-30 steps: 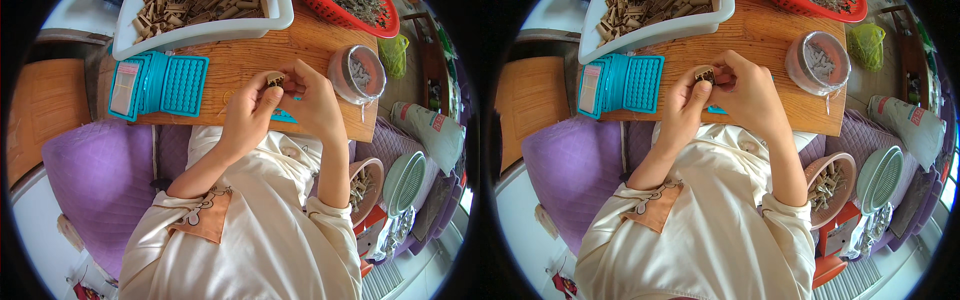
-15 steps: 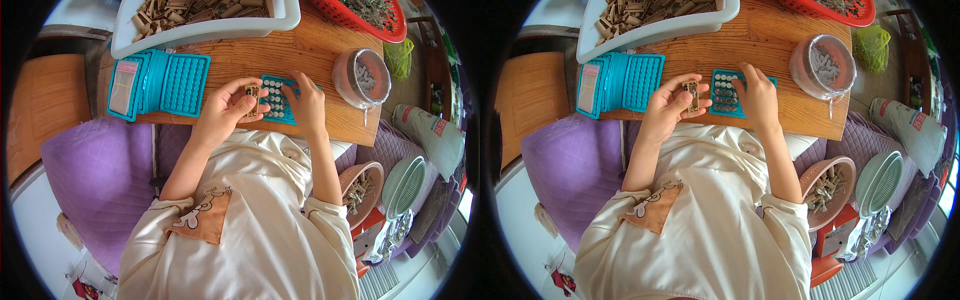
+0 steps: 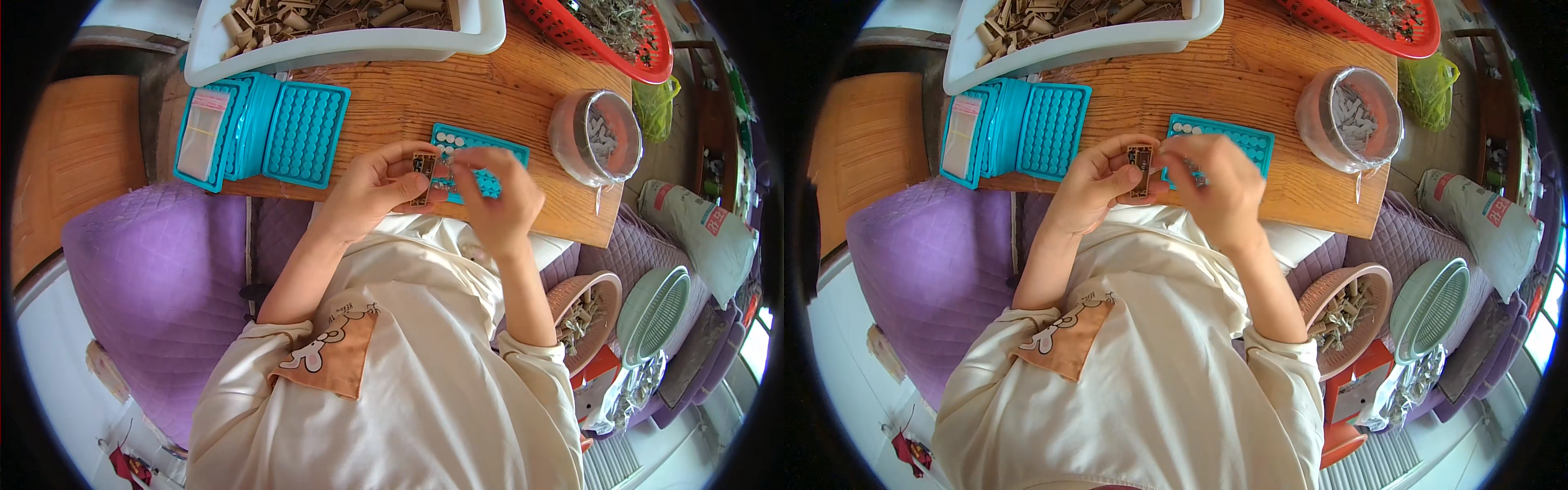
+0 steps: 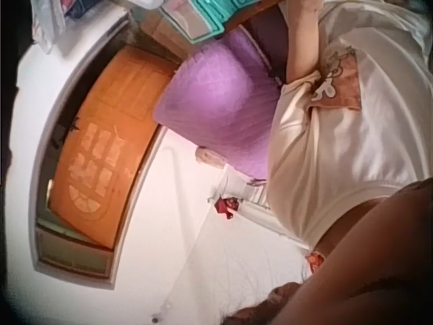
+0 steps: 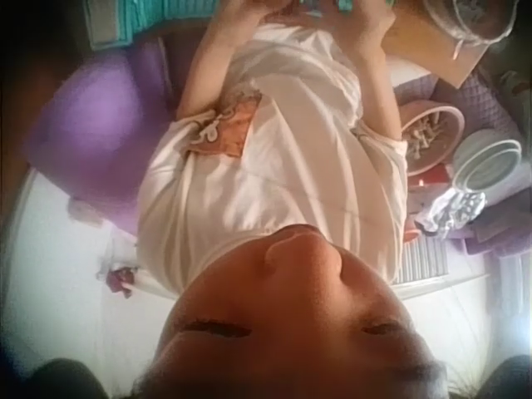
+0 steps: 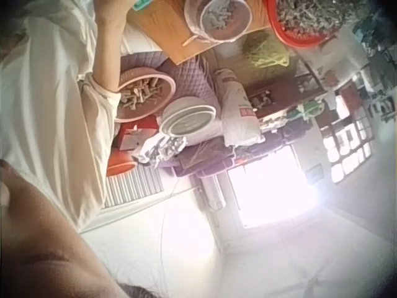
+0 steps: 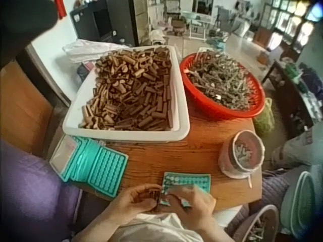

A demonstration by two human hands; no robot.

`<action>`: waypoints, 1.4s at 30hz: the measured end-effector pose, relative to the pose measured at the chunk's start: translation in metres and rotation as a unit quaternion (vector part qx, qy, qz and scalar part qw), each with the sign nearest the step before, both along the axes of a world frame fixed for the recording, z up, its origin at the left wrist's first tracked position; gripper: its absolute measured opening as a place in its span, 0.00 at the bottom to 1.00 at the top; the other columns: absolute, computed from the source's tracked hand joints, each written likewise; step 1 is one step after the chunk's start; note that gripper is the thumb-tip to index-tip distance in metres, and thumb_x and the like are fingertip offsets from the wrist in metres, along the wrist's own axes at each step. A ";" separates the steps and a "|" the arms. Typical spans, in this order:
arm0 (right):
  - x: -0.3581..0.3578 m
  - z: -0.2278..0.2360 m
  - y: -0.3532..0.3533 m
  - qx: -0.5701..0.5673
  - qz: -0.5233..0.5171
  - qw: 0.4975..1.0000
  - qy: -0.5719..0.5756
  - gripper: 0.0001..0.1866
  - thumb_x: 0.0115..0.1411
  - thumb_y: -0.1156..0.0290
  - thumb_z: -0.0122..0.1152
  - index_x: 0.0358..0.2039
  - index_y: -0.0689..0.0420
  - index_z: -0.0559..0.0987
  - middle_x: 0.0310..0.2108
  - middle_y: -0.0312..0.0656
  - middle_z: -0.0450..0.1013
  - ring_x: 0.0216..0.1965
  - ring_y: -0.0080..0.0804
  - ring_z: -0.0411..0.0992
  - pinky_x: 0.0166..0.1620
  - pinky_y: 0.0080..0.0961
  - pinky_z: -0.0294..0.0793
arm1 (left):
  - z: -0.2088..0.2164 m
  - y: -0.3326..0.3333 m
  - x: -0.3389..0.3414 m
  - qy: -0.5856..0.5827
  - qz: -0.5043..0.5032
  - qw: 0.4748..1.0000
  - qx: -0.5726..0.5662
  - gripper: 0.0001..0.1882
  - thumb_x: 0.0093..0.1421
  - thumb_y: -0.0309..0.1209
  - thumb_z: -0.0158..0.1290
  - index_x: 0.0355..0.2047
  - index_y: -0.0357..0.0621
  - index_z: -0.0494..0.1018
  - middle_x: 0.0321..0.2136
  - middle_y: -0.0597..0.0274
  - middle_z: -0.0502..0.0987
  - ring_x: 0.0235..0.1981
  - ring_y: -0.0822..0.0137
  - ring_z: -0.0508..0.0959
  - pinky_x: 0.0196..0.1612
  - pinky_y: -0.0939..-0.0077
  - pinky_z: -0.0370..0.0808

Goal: The person assembles filters by taking cardboard tubes from a container, inserting small pellets from a mold tray into them, and fitting paper strips into the tubes by hand.

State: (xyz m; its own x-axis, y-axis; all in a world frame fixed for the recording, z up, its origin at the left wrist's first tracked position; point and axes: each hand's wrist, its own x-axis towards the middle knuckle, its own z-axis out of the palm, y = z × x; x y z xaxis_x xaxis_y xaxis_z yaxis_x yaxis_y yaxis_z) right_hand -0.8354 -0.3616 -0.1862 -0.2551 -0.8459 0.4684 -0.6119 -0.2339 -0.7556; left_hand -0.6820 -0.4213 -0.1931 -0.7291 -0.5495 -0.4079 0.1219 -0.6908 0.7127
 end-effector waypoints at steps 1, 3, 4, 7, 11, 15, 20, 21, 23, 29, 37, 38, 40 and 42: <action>0.005 0.001 0.001 -0.013 0.026 0.999 0.016 0.11 0.43 0.83 0.59 0.29 0.59 0.74 0.26 0.40 0.73 0.27 0.30 0.72 0.30 0.19 0.70 | -0.002 0.001 -0.002 0.013 0.021 1.000 0.001 0.19 0.54 0.30 0.50 0.45 0.35 0.63 0.36 0.57 0.71 0.35 0.68 0.75 0.35 0.73 0.77; 0.008 0.001 -0.002 0.003 0.048 0.998 0.029 0.10 0.43 0.83 0.58 0.28 0.59 0.74 0.26 0.40 0.72 0.28 0.30 0.72 0.30 0.21 0.71 | -0.001 0.001 -0.004 -0.007 0.029 0.999 -0.023 0.18 0.55 0.29 0.48 0.45 0.36 0.63 0.36 0.59 0.70 0.36 0.70 0.74 0.36 0.73 0.77; 0.008 0.001 -0.003 0.018 0.069 0.997 0.041 0.09 0.43 0.83 0.57 0.28 0.59 0.74 0.26 0.40 0.72 0.28 0.31 0.72 0.30 0.22 0.71 | 0.000 0.001 -0.004 -0.027 0.037 0.998 -0.046 0.16 0.56 0.28 0.46 0.45 0.36 0.63 0.36 0.60 0.70 0.36 0.71 0.73 0.37 0.74 0.77; 0.005 0.000 -0.002 0.080 0.088 0.993 -0.021 0.08 0.44 0.82 0.56 0.28 0.59 0.74 0.27 0.41 0.73 0.30 0.33 0.72 0.31 0.23 0.71 | -0.011 0.005 -0.002 -0.034 0.048 0.997 -0.052 0.14 0.58 0.29 0.43 0.44 0.37 0.63 0.36 0.58 0.71 0.35 0.70 0.74 0.35 0.75 0.77; -0.018 -0.014 -0.002 0.167 -0.008 0.982 -0.087 0.08 0.48 0.80 0.55 0.32 0.60 0.73 0.30 0.42 0.73 0.32 0.30 0.72 0.33 0.22 0.71 | -0.005 0.004 0.003 -0.081 0.025 0.995 -0.045 0.14 0.58 0.30 0.43 0.44 0.38 0.64 0.36 0.56 0.72 0.32 0.68 0.76 0.33 0.77 0.76; -0.028 -0.036 -0.001 0.220 -0.038 0.972 0.066 0.10 0.48 0.80 0.54 0.34 0.59 0.72 0.29 0.41 0.73 0.31 0.29 0.73 0.32 0.21 0.71 | -0.005 0.004 0.005 -0.076 0.020 0.995 -0.053 0.15 0.58 0.31 0.44 0.44 0.39 0.63 0.36 0.55 0.73 0.31 0.66 0.76 0.32 0.78 0.76; -0.024 -0.032 -0.004 0.235 -0.010 0.951 0.201 0.11 0.46 0.80 0.56 0.33 0.58 0.73 0.26 0.42 0.72 0.28 0.33 0.72 0.30 0.22 0.71 | -0.002 0.005 0.007 -0.061 0.013 0.997 -0.037 0.16 0.58 0.32 0.44 0.45 0.39 0.63 0.36 0.55 0.72 0.32 0.66 0.76 0.34 0.77 0.76; -0.023 -0.030 -0.004 0.200 -0.023 0.972 0.125 0.10 0.46 0.80 0.56 0.31 0.58 0.73 0.26 0.41 0.73 0.27 0.32 0.73 0.29 0.21 0.71 | 0.001 0.005 0.007 -0.059 0.006 0.998 -0.031 0.15 0.59 0.31 0.43 0.44 0.39 0.63 0.36 0.57 0.72 0.32 0.68 0.76 0.34 0.79 0.75; -0.017 -0.019 -0.001 0.162 -0.036 0.985 0.048 0.09 0.46 0.80 0.57 0.30 0.59 0.73 0.25 0.40 0.73 0.26 0.31 0.73 0.28 0.21 0.71 | 0.002 0.004 0.007 -0.057 0.000 0.998 -0.025 0.14 0.59 0.31 0.43 0.44 0.38 0.63 0.36 0.59 0.72 0.33 0.71 0.75 0.34 0.82 0.74; 0.017 -0.008 0.002 -0.069 0.015 0.996 0.045 0.11 0.39 0.84 0.60 0.26 0.60 0.73 0.24 0.41 0.72 0.25 0.33 0.72 0.27 0.22 0.70 | 0.003 0.010 0.003 -0.010 -0.010 0.999 -0.040 0.15 0.60 0.27 0.41 0.46 0.35 0.61 0.35 0.62 0.71 0.34 0.75 0.73 0.36 0.82 0.74; 0.010 -0.016 0.006 0.001 0.086 0.995 0.052 0.11 0.41 0.84 0.58 0.29 0.60 0.73 0.27 0.42 0.73 0.29 0.34 0.72 0.31 0.24 0.71 | -0.006 0.011 -0.001 -0.045 0.027 0.999 -0.007 0.14 0.60 0.27 0.39 0.45 0.36 0.62 0.33 0.62 0.71 0.33 0.74 0.73 0.37 0.80 0.74; 0.008 -0.019 0.008 0.028 0.101 0.994 -0.002 0.11 0.42 0.83 0.58 0.30 0.60 0.73 0.29 0.43 0.73 0.29 0.34 0.72 0.31 0.24 0.71 | -0.006 0.011 -0.001 -0.046 0.027 0.999 -0.008 0.14 0.60 0.27 0.39 0.45 0.36 0.62 0.33 0.62 0.71 0.33 0.74 0.73 0.37 0.80 0.74; 0.001 -0.022 0.014 0.063 0.037 0.995 -0.063 0.11 0.44 0.82 0.57 0.31 0.60 0.73 0.29 0.44 0.73 0.30 0.35 0.72 0.31 0.24 0.71 | -0.004 0.010 0.000 -0.038 0.009 0.999 0.007 0.12 0.59 0.28 0.39 0.42 0.38 0.64 0.34 0.61 0.72 0.33 0.73 0.74 0.36 0.79 0.74; -0.008 -0.025 0.015 0.096 -0.027 0.987 -0.125 0.11 0.45 0.81 0.57 0.32 0.61 0.73 0.30 0.44 0.73 0.30 0.35 0.72 0.32 0.25 0.72 | -0.003 0.005 0.003 -0.050 0.016 0.999 0.000 0.12 0.58 0.28 0.39 0.41 0.39 0.65 0.33 0.60 0.72 0.32 0.73 0.74 0.35 0.80 0.74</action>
